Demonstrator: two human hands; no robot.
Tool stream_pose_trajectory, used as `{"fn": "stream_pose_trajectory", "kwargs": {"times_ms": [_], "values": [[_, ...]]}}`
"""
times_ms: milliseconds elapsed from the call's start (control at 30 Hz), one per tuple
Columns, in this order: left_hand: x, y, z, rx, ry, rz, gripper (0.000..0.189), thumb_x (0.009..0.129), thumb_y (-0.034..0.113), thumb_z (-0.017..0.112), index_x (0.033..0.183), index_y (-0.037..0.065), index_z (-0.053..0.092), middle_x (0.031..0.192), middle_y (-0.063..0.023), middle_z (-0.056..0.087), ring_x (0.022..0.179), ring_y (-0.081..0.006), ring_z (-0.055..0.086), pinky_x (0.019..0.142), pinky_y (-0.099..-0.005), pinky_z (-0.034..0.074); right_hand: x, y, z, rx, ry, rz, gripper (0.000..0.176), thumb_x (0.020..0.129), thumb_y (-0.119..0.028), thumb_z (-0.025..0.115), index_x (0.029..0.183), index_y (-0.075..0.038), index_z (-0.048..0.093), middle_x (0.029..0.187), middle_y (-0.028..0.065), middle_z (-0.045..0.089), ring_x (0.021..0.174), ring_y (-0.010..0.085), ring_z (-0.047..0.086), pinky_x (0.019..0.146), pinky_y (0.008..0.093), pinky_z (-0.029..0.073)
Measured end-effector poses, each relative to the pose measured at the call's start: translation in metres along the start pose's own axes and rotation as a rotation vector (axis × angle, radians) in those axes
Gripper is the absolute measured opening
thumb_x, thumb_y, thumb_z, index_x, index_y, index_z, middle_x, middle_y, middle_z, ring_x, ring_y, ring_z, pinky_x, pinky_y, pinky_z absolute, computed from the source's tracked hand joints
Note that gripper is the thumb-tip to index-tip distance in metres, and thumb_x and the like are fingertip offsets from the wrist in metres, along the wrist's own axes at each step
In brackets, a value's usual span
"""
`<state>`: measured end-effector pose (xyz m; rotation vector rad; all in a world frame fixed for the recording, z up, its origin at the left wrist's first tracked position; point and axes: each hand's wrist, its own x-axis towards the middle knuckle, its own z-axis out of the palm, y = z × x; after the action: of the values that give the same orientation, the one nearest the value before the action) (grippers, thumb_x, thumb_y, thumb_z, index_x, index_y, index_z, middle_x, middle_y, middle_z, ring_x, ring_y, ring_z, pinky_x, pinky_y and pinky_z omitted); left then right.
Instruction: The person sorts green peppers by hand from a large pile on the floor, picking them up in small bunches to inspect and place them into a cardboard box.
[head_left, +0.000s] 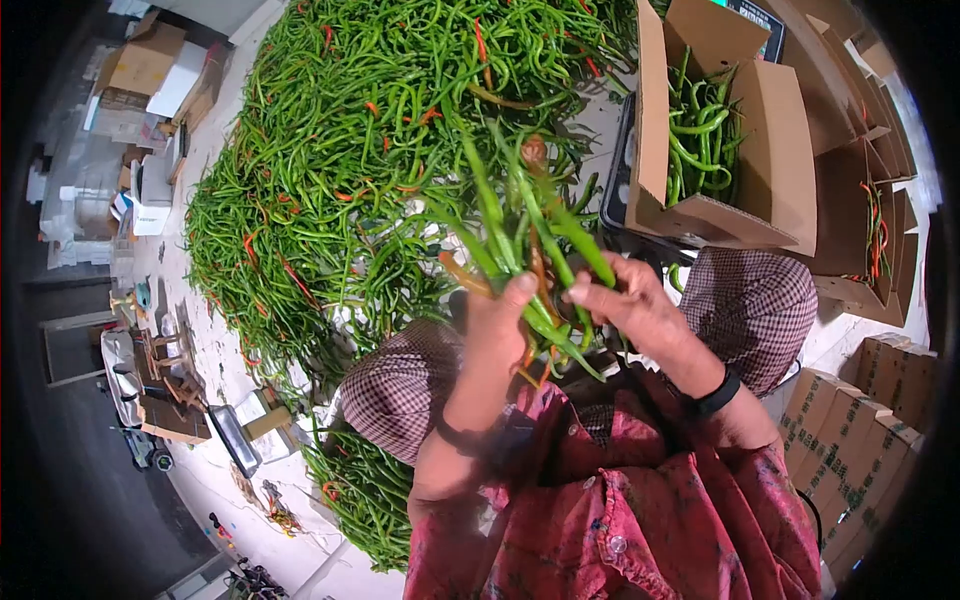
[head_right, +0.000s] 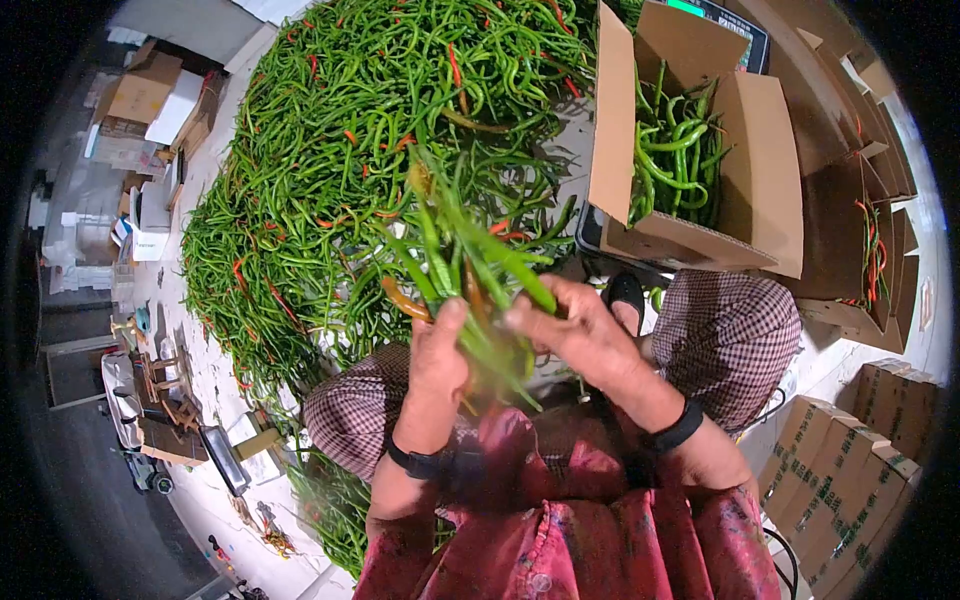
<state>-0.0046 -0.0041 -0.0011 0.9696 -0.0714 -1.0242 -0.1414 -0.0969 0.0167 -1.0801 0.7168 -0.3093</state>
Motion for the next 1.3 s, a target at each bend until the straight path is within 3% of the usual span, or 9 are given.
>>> {"fn": "stream_pose_trajectory", "kwargs": {"times_ms": [333, 633, 800, 867, 1000, 1100, 1233, 1267, 1300], "values": [[0.015, 0.009, -0.028, -0.125, -0.079, -0.209, 0.033, 0.086, 0.017, 0.058, 0.115, 0.002, 0.056, 0.100, -0.0083, 0.062, 0.091, -0.0228, 0.062, 0.070, -0.0395, 0.056, 0.002, 0.006, -0.038, 0.543, -0.091, 0.122, 0.033, 0.094, -0.023, 0.056, 0.118, 0.000, 0.055, 0.086, 0.0025, 0.056, 0.065, 0.0054, 0.047, 0.048, 0.0166, 0.033], [0.023, 0.027, -0.030, -0.220, -0.159, 0.072, 0.032, 0.085, 0.019, 0.060, 0.112, 0.003, 0.053, 0.102, -0.0057, 0.056, 0.090, -0.0180, 0.055, 0.077, -0.0372, 0.051, -0.008, 0.005, -0.064, 0.548, -0.119, 0.037, 0.034, 0.093, -0.021, 0.057, 0.120, -0.001, 0.056, 0.092, 0.0039, 0.062, 0.084, 0.0086, 0.057, 0.061, 0.0202, 0.037], [0.028, 0.022, -0.036, 0.113, 0.156, 0.134, 0.035, 0.086, 0.024, 0.062, 0.111, 0.001, 0.054, 0.092, -0.0060, 0.059, 0.077, -0.0200, 0.059, 0.067, -0.0374, 0.051, -0.017, -0.007, -0.059, 0.450, -0.039, 0.044, 0.031, 0.094, -0.021, 0.054, 0.119, -0.002, 0.057, 0.089, 0.0024, 0.061, 0.078, 0.0075, 0.053, 0.060, 0.0204, 0.037], [0.026, 0.018, -0.029, 0.052, 0.308, -0.086, 0.024, 0.084, 0.019, 0.065, 0.102, 0.004, 0.060, 0.083, -0.0066, 0.061, 0.075, -0.0211, 0.060, 0.065, -0.0398, 0.052, -0.017, -0.017, -0.046, 0.363, 0.026, 0.028, 0.030, 0.095, -0.020, 0.052, 0.119, -0.003, 0.057, 0.085, 0.0005, 0.059, 0.069, 0.0059, 0.047, 0.056, 0.0204, 0.034], [0.030, -0.007, -0.044, 0.156, 0.264, -0.089, 0.016, 0.085, 0.016, 0.062, 0.098, 0.006, 0.061, 0.086, -0.0073, 0.062, 0.077, -0.0190, 0.061, 0.068, -0.0342, 0.051, -0.008, -0.047, 0.007, 0.228, -0.030, 0.028, 0.031, 0.094, -0.020, 0.054, 0.119, -0.001, 0.056, 0.083, -0.0005, 0.057, 0.058, 0.0014, 0.041, 0.046, 0.0151, 0.029], [0.018, 0.002, -0.027, -0.001, 0.106, 0.060, 0.028, 0.079, 0.017, 0.066, 0.101, 0.002, 0.056, 0.090, -0.0085, 0.061, 0.075, -0.0180, 0.055, 0.066, -0.0326, 0.046, -0.006, -0.066, 0.083, 0.082, -0.279, 0.050, 0.029, 0.095, -0.018, 0.052, 0.119, -0.001, 0.056, 0.083, 0.0013, 0.060, 0.055, 0.0012, 0.042, 0.042, 0.0140, 0.026], [0.017, -0.014, -0.030, 0.111, 0.440, 0.324, 0.031, 0.076, 0.016, 0.069, 0.101, 0.002, 0.057, 0.092, -0.0082, 0.062, 0.082, -0.0187, 0.057, 0.070, -0.0351, 0.046, -0.035, -0.041, 0.203, 0.013, -0.850, 0.312, 0.028, 0.093, -0.022, 0.057, 0.115, -0.005, 0.058, 0.082, 0.0003, 0.062, 0.056, 0.0068, 0.052, 0.048, 0.0210, 0.042], [0.022, -0.018, -0.044, 0.056, 0.323, 0.321, 0.033, 0.075, 0.015, 0.070, 0.102, 0.001, 0.057, 0.090, -0.0073, 0.062, 0.081, -0.0183, 0.057, 0.071, -0.0354, 0.046, -0.040, -0.010, 0.213, 0.144, -1.075, -0.054, 0.025, 0.093, -0.020, 0.056, 0.112, -0.006, 0.060, 0.085, 0.0014, 0.062, 0.061, 0.0069, 0.053, 0.049, 0.0214, 0.040], [0.023, -0.018, -0.054, 0.006, 0.195, 0.316, 0.034, 0.074, 0.013, 0.071, 0.103, 0.001, 0.057, 0.089, -0.0064, 0.062, 0.080, -0.0180, 0.056, 0.072, -0.0357, 0.046, -0.044, -0.020, 0.247, -0.343, -1.113, 0.214, 0.032, 0.087, -0.025, 0.064, 0.109, -0.002, 0.059, 0.081, 0.0051, 0.064, 0.062, 0.0147, 0.060, 0.054, 0.0289, 0.048]]}}
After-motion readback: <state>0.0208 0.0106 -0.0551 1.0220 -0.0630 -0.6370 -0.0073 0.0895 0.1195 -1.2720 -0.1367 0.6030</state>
